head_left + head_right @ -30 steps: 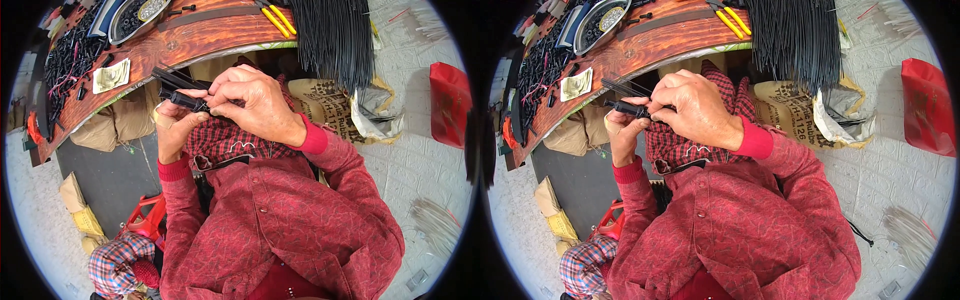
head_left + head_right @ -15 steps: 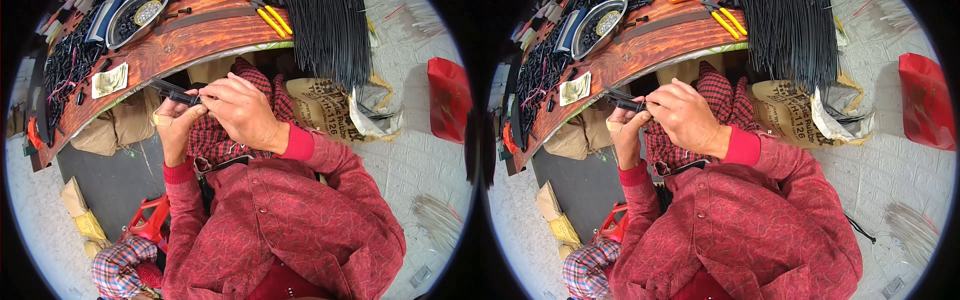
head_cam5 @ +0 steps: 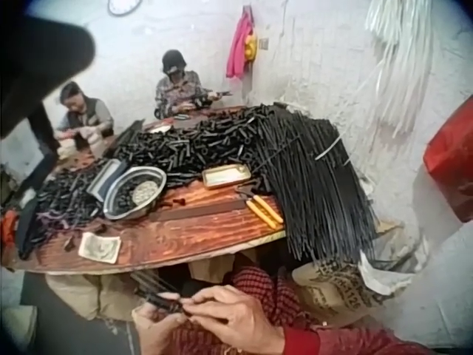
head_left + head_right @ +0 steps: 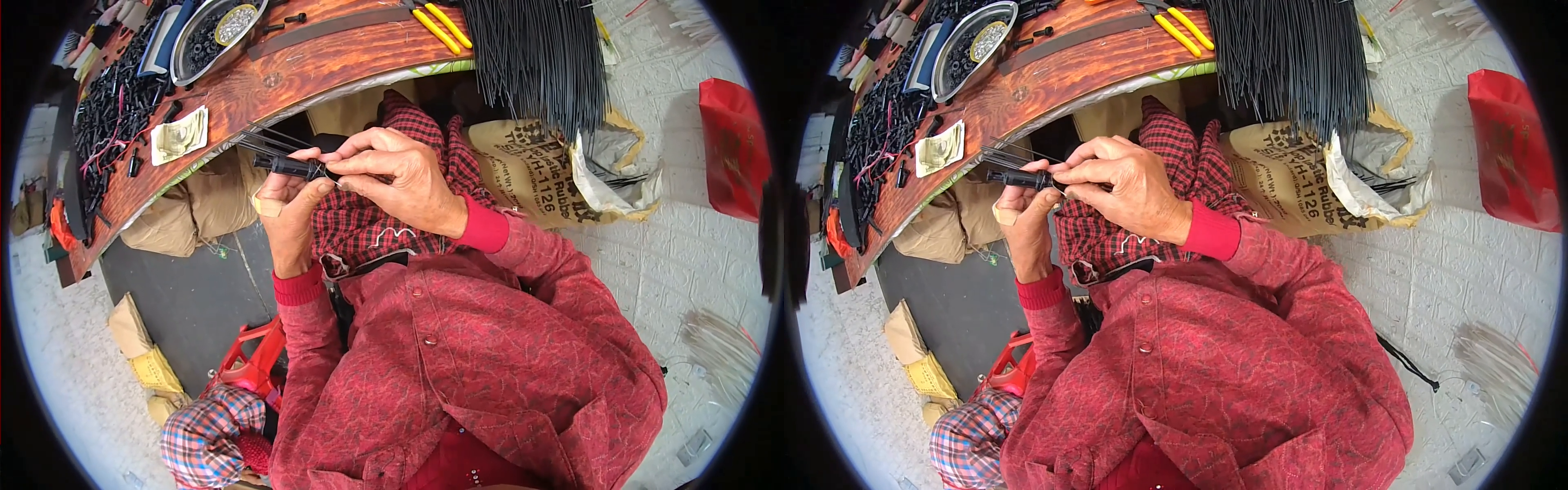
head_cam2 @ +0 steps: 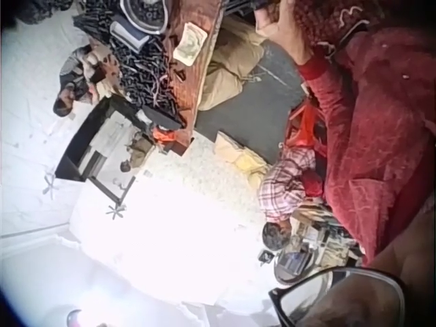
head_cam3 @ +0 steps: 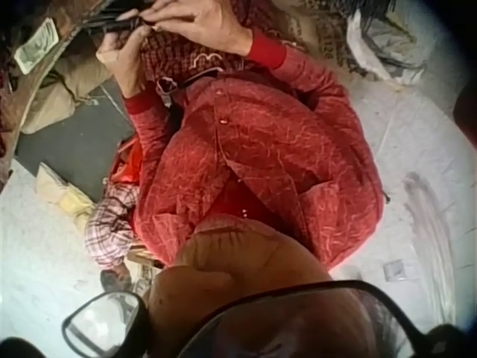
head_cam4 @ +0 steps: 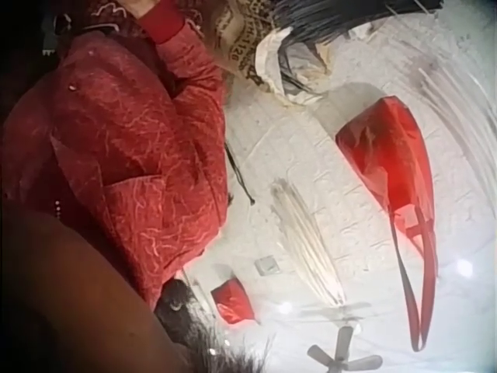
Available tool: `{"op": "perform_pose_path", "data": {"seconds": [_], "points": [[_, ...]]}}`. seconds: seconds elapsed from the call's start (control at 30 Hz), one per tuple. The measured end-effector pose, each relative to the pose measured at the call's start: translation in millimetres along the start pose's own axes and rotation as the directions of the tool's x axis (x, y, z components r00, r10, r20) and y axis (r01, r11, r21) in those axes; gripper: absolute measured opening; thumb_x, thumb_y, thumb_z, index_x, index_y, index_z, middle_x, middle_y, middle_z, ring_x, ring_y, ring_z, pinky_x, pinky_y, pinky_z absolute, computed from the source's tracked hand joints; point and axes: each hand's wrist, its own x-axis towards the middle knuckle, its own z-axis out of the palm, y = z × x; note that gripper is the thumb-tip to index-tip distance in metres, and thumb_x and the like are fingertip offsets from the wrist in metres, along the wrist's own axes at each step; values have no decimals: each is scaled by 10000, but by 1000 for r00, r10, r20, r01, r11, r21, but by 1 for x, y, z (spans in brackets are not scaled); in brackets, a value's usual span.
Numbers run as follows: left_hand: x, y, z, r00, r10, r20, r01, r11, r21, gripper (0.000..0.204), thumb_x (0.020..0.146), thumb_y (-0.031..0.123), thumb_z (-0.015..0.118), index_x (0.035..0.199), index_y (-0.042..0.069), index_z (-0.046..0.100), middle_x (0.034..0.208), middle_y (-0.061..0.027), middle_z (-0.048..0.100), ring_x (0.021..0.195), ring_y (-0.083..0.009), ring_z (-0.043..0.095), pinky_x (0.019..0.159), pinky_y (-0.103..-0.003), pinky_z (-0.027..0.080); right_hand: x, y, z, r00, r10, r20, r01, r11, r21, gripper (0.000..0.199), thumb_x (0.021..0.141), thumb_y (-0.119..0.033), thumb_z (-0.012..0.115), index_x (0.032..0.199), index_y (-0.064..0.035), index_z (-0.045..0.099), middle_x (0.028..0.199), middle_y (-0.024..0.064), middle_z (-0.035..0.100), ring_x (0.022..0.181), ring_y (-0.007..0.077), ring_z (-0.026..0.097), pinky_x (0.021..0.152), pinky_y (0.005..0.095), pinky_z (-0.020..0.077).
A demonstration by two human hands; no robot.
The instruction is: Assembling a wire harness by inserting multiple black wires into a plastic connector.
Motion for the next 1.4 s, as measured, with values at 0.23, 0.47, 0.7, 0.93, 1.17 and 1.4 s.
{"op": "perform_pose_path", "data": {"seconds": [0.23, 0.47, 0.7, 0.93, 1.17, 1.4], "points": [[-1, 5, 4, 998, -5, 67, 7, 1000, -28, 448, 779, -75, 674, 1205, -33, 542, 1097, -180, 642, 974, -188, 639, 837, -269, 531, -2, 1, 3, 997, 70, -8, -69, 994, 89, 200, 738, -101, 727, 936, -117, 742, 861, 32, 664, 769, 190, 632, 658, 302, 506], [1, 0, 7, 1000, 13, 27, -14, 999, 31, 395, 797, -82, 633, 1181, -30, 553, 1080, -160, 650, 945, -155, 629, 794, -232, 506, -3, -3, 10, 995, -63, -72, 58, 996, -70, 235, 718, 44, 703, 934, -46, 724, 818, 73, 630, 686, 170, 625, 576, 259, 492], [4, 7, 16, 991, 96, -91, -97, 995, 1, 347, 800, -76, 604, 1141, -22, 565, 1008, -122, 660, 892, -123, 613, 766, -224, 485, 10, -9, 15, 994, -81, -68, 76, 995, -67, 195, 736, 37, 688, 914, -43, 692, 812, 78, 623, 736, 187, 630, 619, 287, 503], [10, 38, -1, 965, 244, -101, -234, 967, 98, 394, 744, -75, 610, 1132, -16, 578, 966, -121, 660, 864, -128, 600, 759, -233, 457, 20, -6, 3, 992, -54, -111, 39, 991, -129, 490, 717, -185, 787, 1096, -9, 532, 996, 124, 592, 928, 283, 607, 824, 376, 485], [4, 108, -64, 829, 559, 1, -557, 826, 83, 436, 750, 4, 625, 1177, -36, 547, 985, -133, 611, 938, -202, 574, 897, -338, 443, 18, 5, -31, 729, 173, 662, -113, 985, -133, 630, 735, -400, 744, 1188, -26, 517, 959, 212, 641, 934, 364, 624, 802, 428, 483], [-22, 159, -125, 794, 602, -77, -591, 796, 131, 475, 756, 10, 643, 1206, -30, 495, 1061, -112, 504, 1001, -190, 482, 950, -322, 372, -35, 86, -48, 654, 239, 718, -44, 959, -279, 467, 711, -307, 756, 1065, -39, 612, 862, 117, 650, 823, 298, 628, 750, 394, 475]]}}
